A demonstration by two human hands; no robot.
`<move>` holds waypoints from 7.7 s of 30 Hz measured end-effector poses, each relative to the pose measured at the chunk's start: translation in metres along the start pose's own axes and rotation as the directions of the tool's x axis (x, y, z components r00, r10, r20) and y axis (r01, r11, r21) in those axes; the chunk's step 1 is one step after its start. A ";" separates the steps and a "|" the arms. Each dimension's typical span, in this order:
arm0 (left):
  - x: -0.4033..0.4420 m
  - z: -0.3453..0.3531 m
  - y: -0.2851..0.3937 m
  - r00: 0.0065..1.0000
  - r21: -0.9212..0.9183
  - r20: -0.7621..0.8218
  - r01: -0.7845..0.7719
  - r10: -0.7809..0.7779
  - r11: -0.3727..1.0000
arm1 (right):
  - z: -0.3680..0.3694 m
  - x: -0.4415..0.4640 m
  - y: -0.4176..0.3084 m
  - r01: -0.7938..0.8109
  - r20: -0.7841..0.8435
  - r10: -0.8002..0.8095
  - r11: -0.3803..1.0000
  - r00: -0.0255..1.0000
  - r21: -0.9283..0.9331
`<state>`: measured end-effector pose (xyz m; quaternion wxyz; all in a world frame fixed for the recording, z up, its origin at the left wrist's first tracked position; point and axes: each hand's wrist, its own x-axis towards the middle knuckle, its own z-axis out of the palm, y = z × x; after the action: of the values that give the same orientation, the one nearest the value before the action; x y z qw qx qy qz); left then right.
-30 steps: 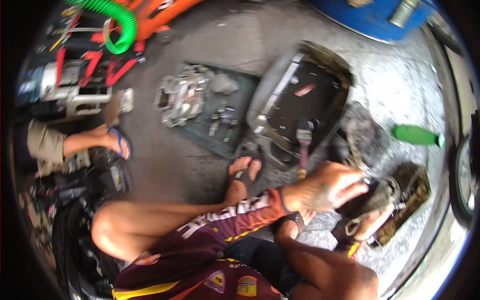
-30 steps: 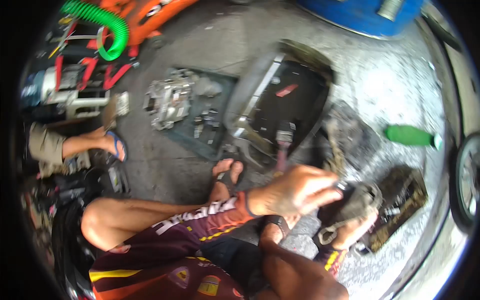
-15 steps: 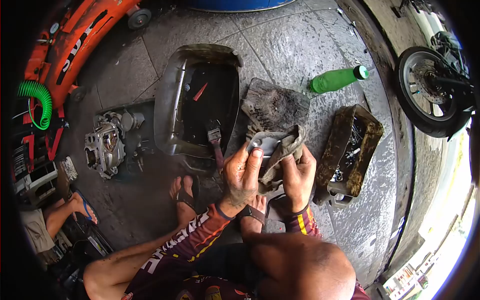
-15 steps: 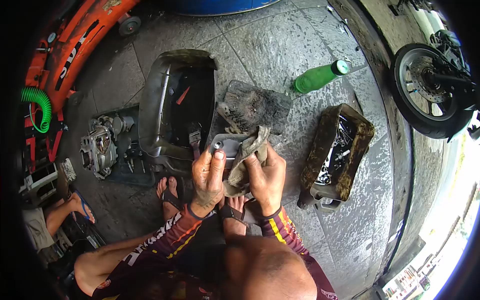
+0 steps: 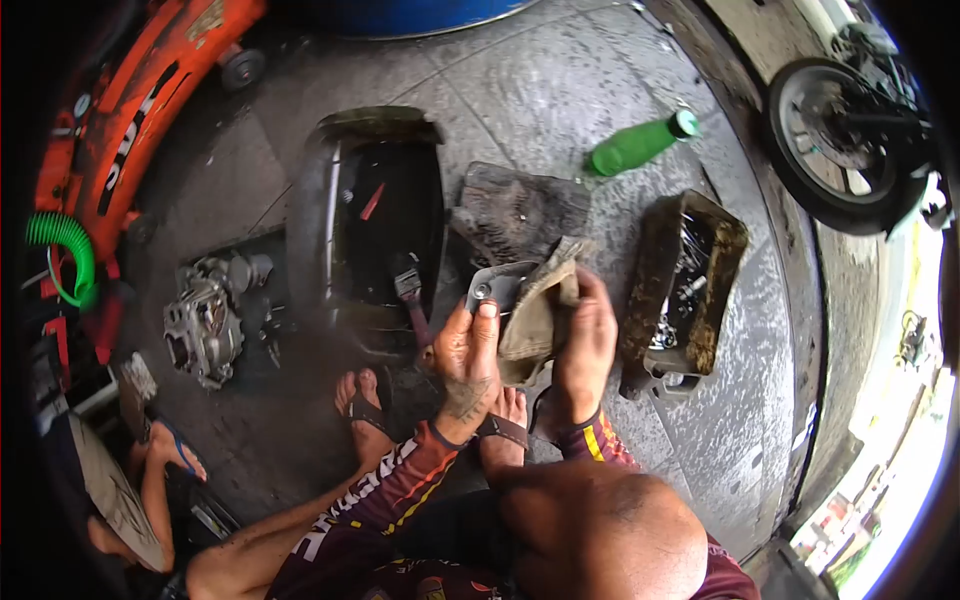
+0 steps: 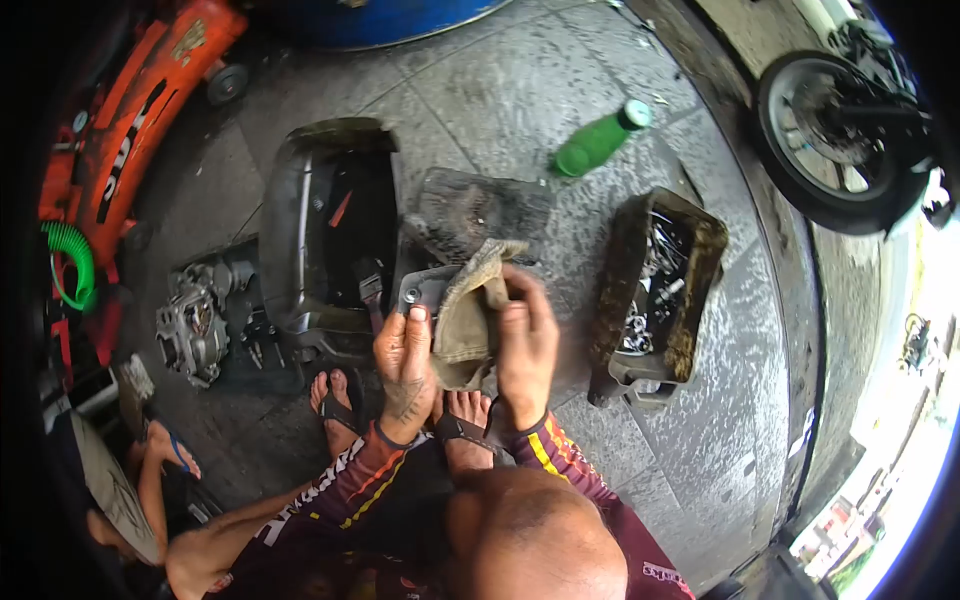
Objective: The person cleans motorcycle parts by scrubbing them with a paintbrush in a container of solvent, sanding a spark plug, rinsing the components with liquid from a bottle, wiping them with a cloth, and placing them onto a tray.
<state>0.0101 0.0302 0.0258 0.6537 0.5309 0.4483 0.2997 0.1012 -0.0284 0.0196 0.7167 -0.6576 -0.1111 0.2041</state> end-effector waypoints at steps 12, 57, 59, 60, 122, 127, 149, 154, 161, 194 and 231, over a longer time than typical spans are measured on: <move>0.130 -0.082 0.125 0.841 0.537 0.506 -0.133 -0.192 0.833 | -0.066 -0.038 0.021 -0.180 0.338 0.327 0.899 0.883 -0.399; -0.009 -0.338 0.061 0.779 0.817 0.146 0.252 -0.610 0.519 | -0.079 -0.054 0.045 -0.356 -0.026 0.397 0.787 0.917 -0.503; 0.001 -0.301 0.058 0.665 0.733 0.368 0.223 -0.650 0.643 | -0.055 -0.044 0.017 -0.207 0.059 0.375 0.629 0.925 -0.749; 0.005 -0.287 0.056 0.603 0.701 0.446 0.223 -0.661 0.677 | -0.062 -0.047 0.020 -0.100 0.108 0.334 0.548 0.936 -0.830; 0.056 -0.084 0.011 0.787 -0.650 0.599 0.588 -0.151 0.481 | 0.055 0.019 -0.049 0.546 0.706 -0.070 0.688 0.705 -0.478; 0.082 -0.147 0.005 0.942 -0.775 0.266 0.334 -0.203 0.536 | 0.093 0.030 -0.021 0.827 0.920 0.096 0.410 0.380 -0.384; 0.139 -0.173 -0.017 0.941 -0.723 0.200 0.331 -0.274 0.607 | 0.147 0.031 -0.037 0.535 0.774 -0.034 0.742 0.632 -0.404; 0.143 -0.156 -0.017 0.850 -0.672 0.401 0.527 -0.342 0.521 | 0.158 0.037 -0.019 0.534 0.820 -0.113 0.806 0.562 -0.254; 0.144 -0.157 -0.021 0.818 -0.581 0.417 0.576 -0.398 0.576 | 0.151 0.028 -0.007 0.321 0.777 -0.037 0.923 0.628 -0.215; 0.131 -0.160 -0.036 0.783 -0.594 0.262 0.592 -0.564 0.545 | 0.157 0.037 0.003 0.222 0.769 -0.042 0.966 0.637 -0.131; 0.127 -0.152 -0.039 0.864 -0.436 0.099 0.483 -0.493 0.759 | 0.154 0.059 0.013 0.438 0.708 0.086 0.731 0.701 -0.523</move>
<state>-0.0774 0.1953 -0.0506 0.8079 0.2279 0.4970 0.2198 0.0864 0.1365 0.0168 0.3594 -0.7252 -0.5014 0.3056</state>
